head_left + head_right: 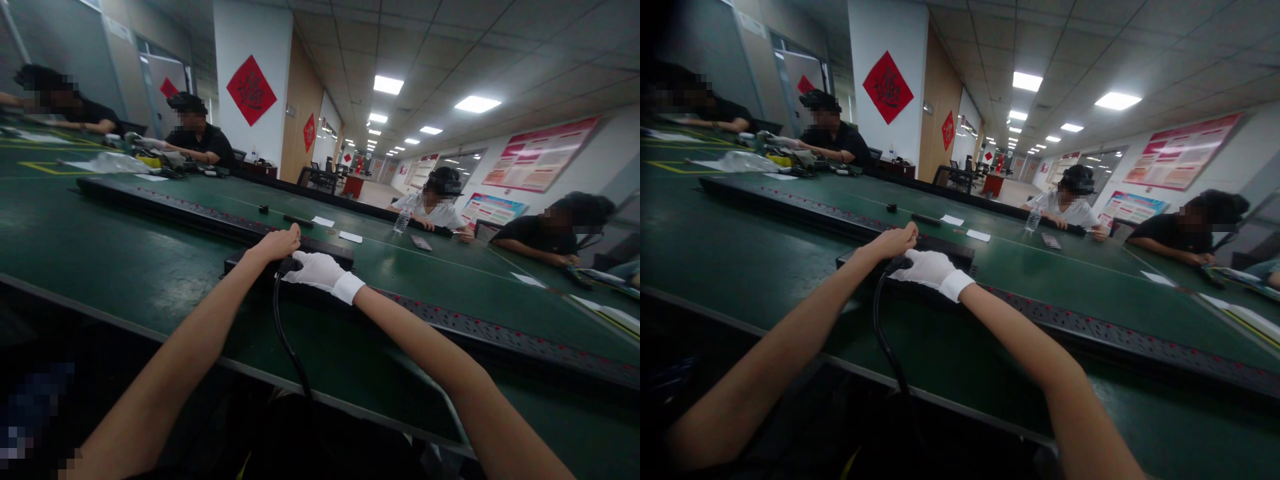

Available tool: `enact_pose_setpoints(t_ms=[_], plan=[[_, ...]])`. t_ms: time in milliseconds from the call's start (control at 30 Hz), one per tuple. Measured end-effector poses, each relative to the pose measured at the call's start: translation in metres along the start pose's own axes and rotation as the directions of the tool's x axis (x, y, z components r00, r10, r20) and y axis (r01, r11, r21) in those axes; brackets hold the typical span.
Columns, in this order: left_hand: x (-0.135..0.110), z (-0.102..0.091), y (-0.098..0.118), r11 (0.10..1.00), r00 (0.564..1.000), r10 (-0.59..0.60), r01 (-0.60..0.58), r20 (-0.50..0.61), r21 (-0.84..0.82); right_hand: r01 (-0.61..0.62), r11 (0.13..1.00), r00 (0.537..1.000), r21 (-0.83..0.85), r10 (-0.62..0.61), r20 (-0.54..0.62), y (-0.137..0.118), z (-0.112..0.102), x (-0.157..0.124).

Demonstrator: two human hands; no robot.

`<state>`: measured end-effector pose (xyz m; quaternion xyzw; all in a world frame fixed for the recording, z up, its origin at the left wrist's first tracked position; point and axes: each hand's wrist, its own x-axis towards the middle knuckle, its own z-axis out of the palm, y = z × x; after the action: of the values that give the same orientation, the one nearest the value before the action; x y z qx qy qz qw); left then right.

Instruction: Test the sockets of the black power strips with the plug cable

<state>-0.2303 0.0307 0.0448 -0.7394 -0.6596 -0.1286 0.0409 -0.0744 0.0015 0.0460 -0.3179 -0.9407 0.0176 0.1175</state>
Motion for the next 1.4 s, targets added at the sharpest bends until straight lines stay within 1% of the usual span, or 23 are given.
enact_pose_setpoints(t_ms=[300, 367, 467, 533, 700, 900, 1167, 1300, 1400], plan=[[0.0016, 0.0028, -0.0016, 1.000, 1.000, -0.009, 0.009, 0.004, 0.021, -0.020, 0.999, 1.000, -0.047, 0.020, 0.018, 0.0008, 0.0001, 0.0011], [0.0019, 0.0027, -0.0020, 1.000, 1.000, -0.004, 0.003, 0.005, 0.026, -0.008, 0.999, 1.000, -0.039, 0.008, 0.006, 0.0014, 0.0012, 0.0011], [0.0023, 0.0016, -0.0018, 0.999, 1.000, 0.015, -0.015, 0.011, 0.040, 0.043, 0.999, 0.999, -0.025, -0.044, -0.030, 0.0027, 0.0021, 0.0008], [0.0023, 0.0007, -0.0014, 0.998, 0.999, 0.033, -0.034, 0.019, 0.043, 0.063, 0.998, 0.997, -0.018, -0.064, -0.032, 0.0037, 0.0020, 0.0008], [0.0008, -0.0007, -0.0018, 0.997, 0.998, 0.049, -0.050, 0.034, 0.051, 0.027, 1.000, 1.000, -0.009, -0.027, 0.008, 0.0045, 0.0016, 0.0015], [-0.0020, -0.0027, -0.0010, 0.997, 0.998, 0.055, -0.057, 0.044, 0.053, 0.041, 0.999, 0.998, -0.004, -0.041, -0.040, 0.0035, 0.0029, 0.0013], [-0.0023, -0.0023, -0.0020, 0.999, 0.999, 0.033, -0.033, 0.012, 0.040, 0.026, 1.000, 1.000, -0.001, -0.026, -0.010, 0.0039, 0.0025, 0.0020], [-0.0036, -0.0038, -0.0016, 0.999, 0.999, 0.041, -0.041, 0.019, 0.010, 0.014, 1.000, 1.000, 0.000, -0.014, -0.024, 0.0026, 0.0019, 0.0015], [-0.0032, -0.0041, -0.0011, 0.999, 0.999, 0.034, -0.034, 0.034, 0.005, 0.029, 1.000, 0.999, -0.008, -0.029, -0.031, 0.0023, 0.0021, 0.0012]])
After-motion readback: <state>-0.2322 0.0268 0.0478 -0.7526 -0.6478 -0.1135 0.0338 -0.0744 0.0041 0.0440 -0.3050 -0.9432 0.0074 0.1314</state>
